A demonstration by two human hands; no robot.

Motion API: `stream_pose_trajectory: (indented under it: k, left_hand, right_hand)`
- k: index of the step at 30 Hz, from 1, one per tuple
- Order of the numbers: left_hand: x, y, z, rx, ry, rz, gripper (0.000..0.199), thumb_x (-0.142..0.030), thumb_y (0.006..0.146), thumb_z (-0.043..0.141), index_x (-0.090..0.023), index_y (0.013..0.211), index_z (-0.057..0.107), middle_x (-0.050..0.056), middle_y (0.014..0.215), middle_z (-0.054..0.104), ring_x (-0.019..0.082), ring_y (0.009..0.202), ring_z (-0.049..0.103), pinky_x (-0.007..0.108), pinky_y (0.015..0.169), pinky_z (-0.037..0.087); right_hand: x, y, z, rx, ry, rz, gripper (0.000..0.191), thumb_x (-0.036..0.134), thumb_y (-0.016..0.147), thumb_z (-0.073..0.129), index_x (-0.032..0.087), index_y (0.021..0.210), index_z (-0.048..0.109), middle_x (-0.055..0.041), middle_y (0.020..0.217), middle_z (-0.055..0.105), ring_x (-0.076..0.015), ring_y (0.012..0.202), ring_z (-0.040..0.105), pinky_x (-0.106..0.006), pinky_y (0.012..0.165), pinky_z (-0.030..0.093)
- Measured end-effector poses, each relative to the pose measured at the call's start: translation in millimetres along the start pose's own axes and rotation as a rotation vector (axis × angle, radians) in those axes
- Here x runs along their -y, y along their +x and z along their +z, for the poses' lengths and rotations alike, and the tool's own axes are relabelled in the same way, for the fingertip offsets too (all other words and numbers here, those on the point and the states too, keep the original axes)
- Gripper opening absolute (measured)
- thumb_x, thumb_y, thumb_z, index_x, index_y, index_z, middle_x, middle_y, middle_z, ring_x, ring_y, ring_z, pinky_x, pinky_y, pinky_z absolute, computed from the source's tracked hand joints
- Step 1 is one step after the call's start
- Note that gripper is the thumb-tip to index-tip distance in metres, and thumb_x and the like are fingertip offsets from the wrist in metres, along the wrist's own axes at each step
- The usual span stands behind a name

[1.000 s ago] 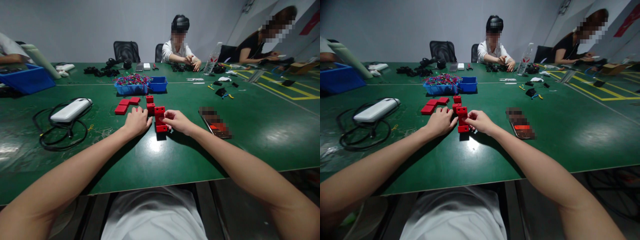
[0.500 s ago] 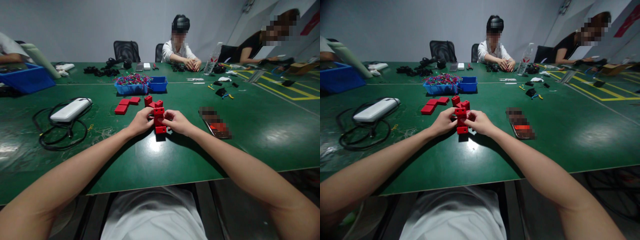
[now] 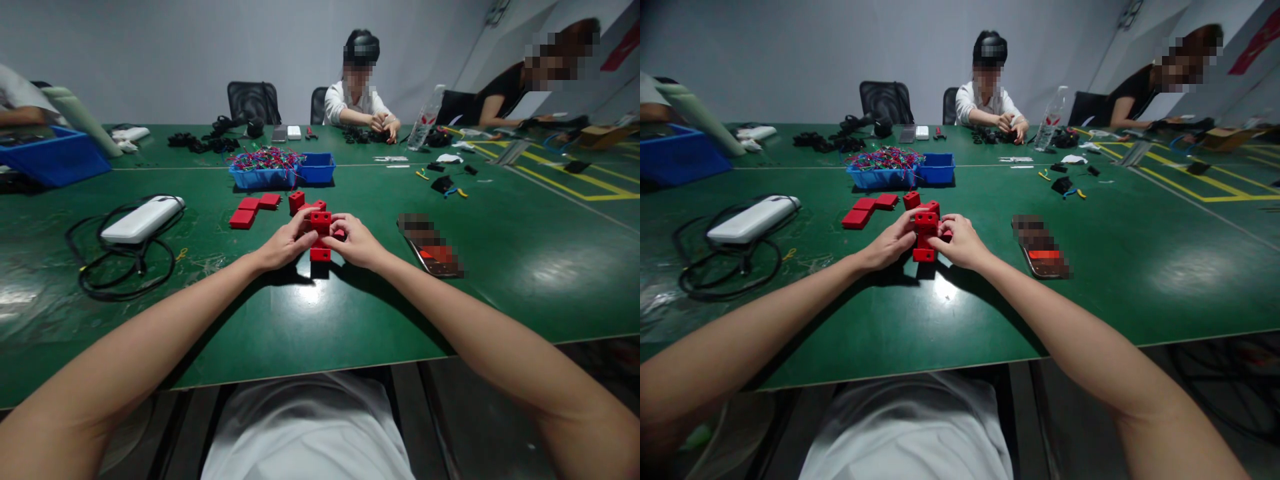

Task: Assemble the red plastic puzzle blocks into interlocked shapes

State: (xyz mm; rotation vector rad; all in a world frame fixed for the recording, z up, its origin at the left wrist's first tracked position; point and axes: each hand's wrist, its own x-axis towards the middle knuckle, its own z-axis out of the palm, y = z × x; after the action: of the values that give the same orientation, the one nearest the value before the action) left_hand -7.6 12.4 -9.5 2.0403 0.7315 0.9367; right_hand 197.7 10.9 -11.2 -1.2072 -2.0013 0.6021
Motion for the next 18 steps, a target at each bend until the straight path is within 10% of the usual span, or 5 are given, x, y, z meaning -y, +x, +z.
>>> stream_pose_trajectory:
  k: [4, 12, 18]
  left_hand:
    - [-2.4, -2.2, 2.7, 0.048, 0.210, 0.102, 0.109, -0.057, 0.070, 0.078, -0.020, 0.153, 0.018, 0.020, 0.158, 0.031, 0.037, 0.143, 0.038, 0.053, 0.119, 0.030]
    - [-4.5, -2.1, 6.2, -0.022, 0.289, 0.074, 0.100, -0.053, 0.074, 0.075, -0.014, 0.150, 0.021, 0.022, 0.148, 0.043, 0.035, 0.135, 0.048, 0.050, 0.115, 0.037]
    - [-5.5, -1.7, 6.3, -0.034, 0.319, 0.038, 0.098, -0.056, 0.074, 0.073, -0.013, 0.148, 0.024, 0.022, 0.147, 0.045, 0.035, 0.135, 0.048, 0.050, 0.115, 0.037]
  right_hand:
    - [1.1, 1.7, -1.5, 0.044, 0.036, -0.054, 0.018, 0.029, 0.076, 0.066, 0.020, 0.069, 0.051, -0.0100, 0.107, 0.063, -0.0233, 0.100, 0.059, -0.042, 0.093, 0.046]
    - [-1.6, 3.6, 0.0, 0.009, -0.023, -0.070, 0.024, 0.028, 0.095, 0.040, 0.019, 0.090, 0.062, -0.0130, 0.111, 0.066, -0.0232, 0.106, 0.061, -0.041, 0.097, 0.045]
    - [-2.6, -0.2, -0.9, -0.011, -0.172, -0.064, 0.025, 0.022, 0.081, 0.059, 0.020, 0.106, 0.059, -0.0104, 0.107, 0.066, -0.0245, 0.099, 0.061, -0.042, 0.090, 0.048]
